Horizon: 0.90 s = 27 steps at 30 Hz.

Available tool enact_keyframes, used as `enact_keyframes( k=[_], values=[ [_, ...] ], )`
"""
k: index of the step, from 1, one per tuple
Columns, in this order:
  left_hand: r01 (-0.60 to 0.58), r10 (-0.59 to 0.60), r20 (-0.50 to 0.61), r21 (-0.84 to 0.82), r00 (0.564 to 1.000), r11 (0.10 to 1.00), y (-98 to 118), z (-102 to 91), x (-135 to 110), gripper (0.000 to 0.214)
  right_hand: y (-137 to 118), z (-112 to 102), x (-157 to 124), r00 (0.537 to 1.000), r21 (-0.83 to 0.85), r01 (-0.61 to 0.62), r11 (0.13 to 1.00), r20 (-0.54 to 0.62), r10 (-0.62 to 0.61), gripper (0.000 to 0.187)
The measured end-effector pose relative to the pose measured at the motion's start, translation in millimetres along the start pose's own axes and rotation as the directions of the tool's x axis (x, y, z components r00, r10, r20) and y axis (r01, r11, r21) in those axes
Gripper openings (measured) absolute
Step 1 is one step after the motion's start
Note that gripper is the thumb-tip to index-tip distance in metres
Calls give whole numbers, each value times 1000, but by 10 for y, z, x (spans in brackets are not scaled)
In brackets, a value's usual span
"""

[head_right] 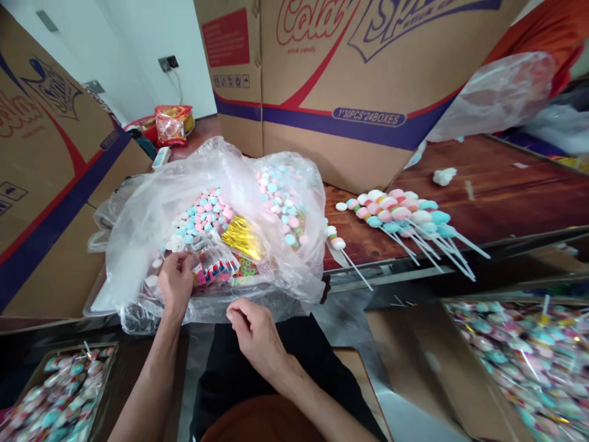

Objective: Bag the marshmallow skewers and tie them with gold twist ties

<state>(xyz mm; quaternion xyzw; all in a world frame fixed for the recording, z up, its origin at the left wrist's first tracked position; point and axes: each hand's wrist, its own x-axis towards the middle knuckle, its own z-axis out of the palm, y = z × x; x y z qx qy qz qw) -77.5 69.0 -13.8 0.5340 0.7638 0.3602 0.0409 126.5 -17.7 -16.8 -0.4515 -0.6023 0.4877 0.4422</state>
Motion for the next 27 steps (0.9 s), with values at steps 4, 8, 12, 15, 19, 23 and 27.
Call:
enact_keyframes(
  k=[4, 8, 12, 15, 19, 23, 27],
  values=[
    [-81, 67, -73, -207, 995, 975, 281, -91, -365, 17, -52, 158, 148, 983, 174, -126, 977, -112, 146, 29],
    [-11, -49, -102, -520, 994, 854, 623, -74, -783, 20, -147, 218, 275, 961, 334, -67, 940, -231, 150, 18],
    [409, -309, 302, -828, 902, 383, 790, -6, -905, 41, -218, -45, 306, 957, 266, 5, 964, -281, 73, 23],
    [619, -195, 590, -770, 783, 153, 884, 53, -867, 43, -272, -334, 253, 962, 115, 45, 992, -273, -12, 31],
    [651, -273, 604, -748, 749, 128, 1139, 129, -904, 45, -336, -655, 166, 965, 117, 14, 993, -261, 17, 40],
    [708, -255, 670, -700, 697, 95, 1477, 168, -982, 47, -386, -972, 94, 970, 255, -29, 967, -225, 88, 46],
    [716, -125, 705, -692, 698, 93, 1730, 159, -975, 37, -412, -1349, 6, 982, 130, -35, 991, -180, 58, 48]
  ],
)
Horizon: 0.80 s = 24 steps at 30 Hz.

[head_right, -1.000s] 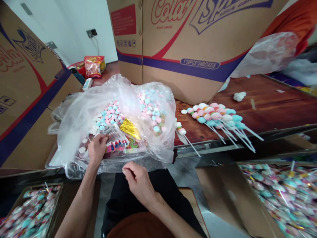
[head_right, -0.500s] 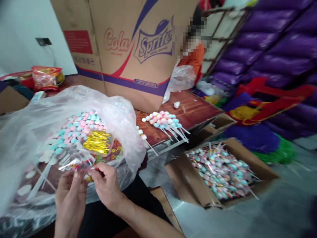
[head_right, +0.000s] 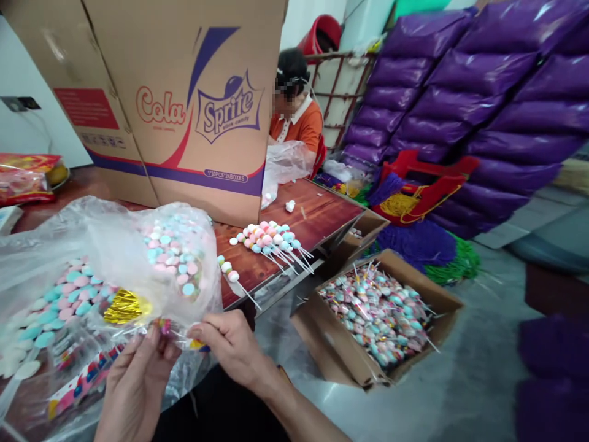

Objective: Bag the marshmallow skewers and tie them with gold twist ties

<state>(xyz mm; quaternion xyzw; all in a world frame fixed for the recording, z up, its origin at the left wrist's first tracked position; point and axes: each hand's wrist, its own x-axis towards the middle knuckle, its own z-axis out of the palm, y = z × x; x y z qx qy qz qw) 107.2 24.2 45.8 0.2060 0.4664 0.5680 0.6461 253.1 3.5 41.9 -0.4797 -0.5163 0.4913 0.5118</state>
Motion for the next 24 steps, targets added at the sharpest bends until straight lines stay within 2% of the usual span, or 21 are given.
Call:
enact_keyframes(
  k=[2, 5, 8, 10, 11, 12, 14, 15, 16, 17, 18, 19, 22, 24],
  values=[
    [-10, 10, 10, -13, 1000, 1000, -13, 107, -1, 36, -10, -167, 9, 999, -69, 25, 997, -27, -27, 48],
    [-22, 22, -28, 0, 999, 1000, -103, 271, 18, 39, 12, -377, 95, 980, -125, 41, 991, -189, -64, 47],
    [-72, 72, -33, 3, 997, 997, -194, 399, 88, 39, 50, -632, 279, 901, -350, 49, 935, -388, -193, 44],
    [-106, 105, -33, -33, 994, 994, -206, 435, 166, 38, 73, -860, 428, 809, -619, -51, 784, -486, -332, 37],
    [-110, 108, -37, -54, 993, 992, -199, 437, 210, 38, 87, -982, 501, 772, -738, -143, 660, -500, -392, 31],
    [-101, 98, -37, -73, 994, 992, -185, 431, 254, 38, 106, -1102, 570, 755, -820, -244, 517, -495, -430, 23],
    [-62, 60, -31, -105, 998, 993, -155, 405, 332, 38, 168, -1305, 684, 780, -883, -390, 262, -468, -415, 11],
    [-43, 40, -27, -121, 999, 992, -144, 391, 365, 37, 211, -1381, 726, 804, -888, -424, 180, -460, -377, 10],
    [-27, 23, -25, -141, 999, 990, -135, 379, 392, 37, 258, -1435, 755, 822, -888, -438, 137, -458, -338, 10],
    [-16, 12, -27, -162, 1000, 987, -131, 372, 415, 37, 305, -1467, 771, 829, -886, -444, 134, -463, -315, 11],
    [-11, 5, -34, -185, 999, 983, -129, 369, 434, 37, 347, -1479, 770, 823, -881, -442, 168, -473, -313, 13],
    [-6, -3, -45, -208, 999, 978, -127, 369, 450, 35, 378, -1471, 752, 810, -873, -425, 237, -484, -331, 16],
    [9, -32, -83, -259, 996, 966, -120, 374, 489, 28, 384, -1340, 586, 758, -796, -237, 557, -510, -406, 20],
    [16, -46, -105, -271, 993, 962, -109, 369, 507, 22, 326, -1182, 395, 757, -671, -81, 737, -523, -393, 20]
  ],
)
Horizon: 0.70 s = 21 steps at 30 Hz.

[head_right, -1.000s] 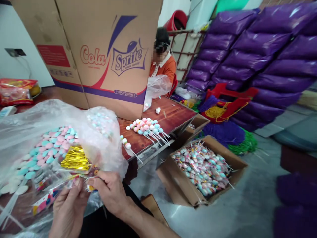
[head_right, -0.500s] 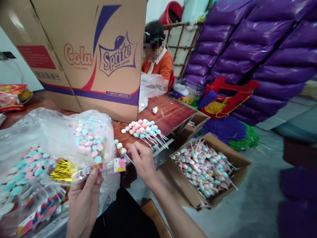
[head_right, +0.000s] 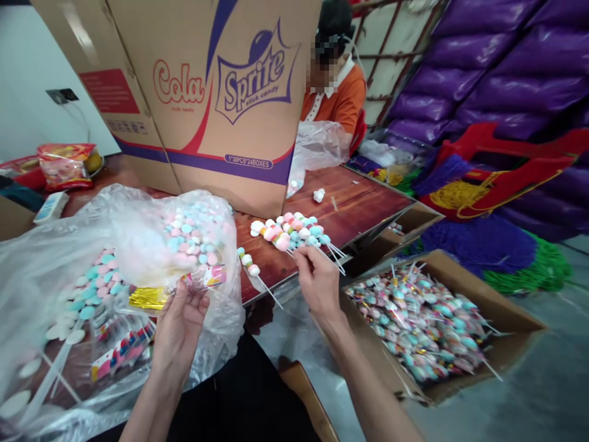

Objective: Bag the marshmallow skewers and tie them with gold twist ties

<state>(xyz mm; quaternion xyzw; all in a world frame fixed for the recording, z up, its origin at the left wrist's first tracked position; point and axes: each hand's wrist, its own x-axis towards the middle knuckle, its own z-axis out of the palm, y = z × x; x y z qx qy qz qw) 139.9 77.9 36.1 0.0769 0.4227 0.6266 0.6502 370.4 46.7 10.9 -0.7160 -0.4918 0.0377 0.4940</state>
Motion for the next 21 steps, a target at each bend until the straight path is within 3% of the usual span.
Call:
enact_keyframes(
  k=[3, 6, 12, 16, 21],
  values=[
    [-3, 3, -13, -5, 1000, 1000, 17, -15, 14, 17, -220, -119, -340, 996, 235, -65, 970, 71, 49, 20],
    [-1, 1, -22, -3, 1000, 1000, 24, -29, 4, 17, -333, -197, -604, 995, 316, -45, 948, 94, 16, 18],
    [17, -18, -30, -20, 999, 1000, 32, -14, -73, 13, -290, -305, -782, 983, 287, 133, 949, 84, -163, 13],
    [-12, 12, 21, 14, 1000, 1000, 24, -41, -73, 27, -306, -430, -784, 956, 225, 234, 946, 123, -266, 15],
    [-238, 219, 127, 161, 967, 958, -22, -146, -32, 42, -373, -522, -759, 925, 226, 244, 943, 239, -296, 15]
  ],
)
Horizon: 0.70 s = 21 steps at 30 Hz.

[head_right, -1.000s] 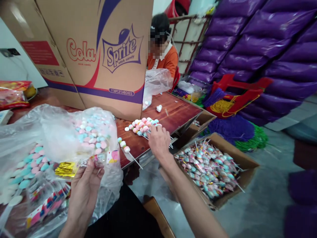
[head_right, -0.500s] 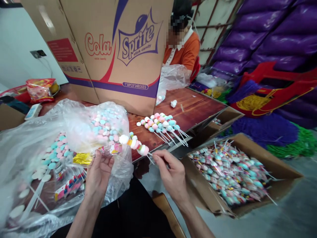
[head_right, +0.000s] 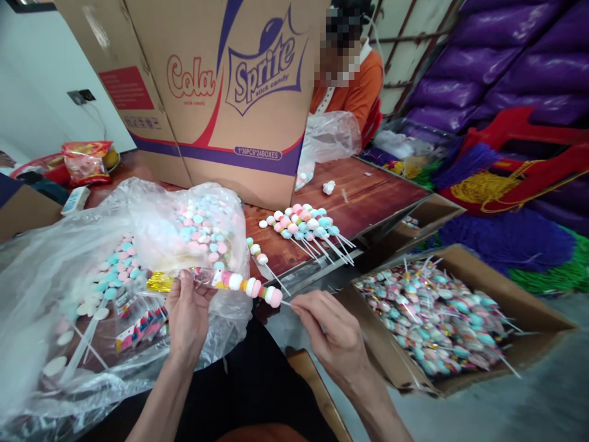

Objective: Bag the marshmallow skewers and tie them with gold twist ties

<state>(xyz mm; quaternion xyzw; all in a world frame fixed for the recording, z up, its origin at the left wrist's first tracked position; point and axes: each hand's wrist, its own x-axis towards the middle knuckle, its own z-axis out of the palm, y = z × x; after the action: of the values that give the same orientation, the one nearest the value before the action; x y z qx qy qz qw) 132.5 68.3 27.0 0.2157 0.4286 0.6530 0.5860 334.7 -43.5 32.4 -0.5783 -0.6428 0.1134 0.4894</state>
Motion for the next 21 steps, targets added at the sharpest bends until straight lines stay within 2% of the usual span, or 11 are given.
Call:
enact_keyframes(
  k=[2, 5, 10, 14, 16, 21],
  values=[
    [-92, 89, 38, 73, 995, 993, -32, -24, -18, 39, -9, 43, -6, 999, 60, -42, 997, 11, 42, 15],
    [-125, 115, 82, 130, 990, 984, -71, -43, -52, 36, -15, 168, -43, 990, 142, -138, 980, 0, 140, 16],
    [-172, 169, 35, 128, 985, 977, -72, -100, -29, 35, -46, 318, -102, 978, 158, -209, 965, 60, 202, 19],
    [-122, 107, 81, 219, 991, 968, -67, -173, 8, 39, -61, 365, -134, 953, 188, -304, 934, 66, 297, 22],
    [-102, 80, 101, 236, 992, 966, -77, -198, 5, 39, -65, 389, -149, 930, 207, -367, 907, 108, 352, 24],
    [-75, 65, 94, 111, 994, 991, -100, -217, -33, 38, -97, 426, -178, 902, 198, -421, 885, 192, 386, 26]
  ],
)
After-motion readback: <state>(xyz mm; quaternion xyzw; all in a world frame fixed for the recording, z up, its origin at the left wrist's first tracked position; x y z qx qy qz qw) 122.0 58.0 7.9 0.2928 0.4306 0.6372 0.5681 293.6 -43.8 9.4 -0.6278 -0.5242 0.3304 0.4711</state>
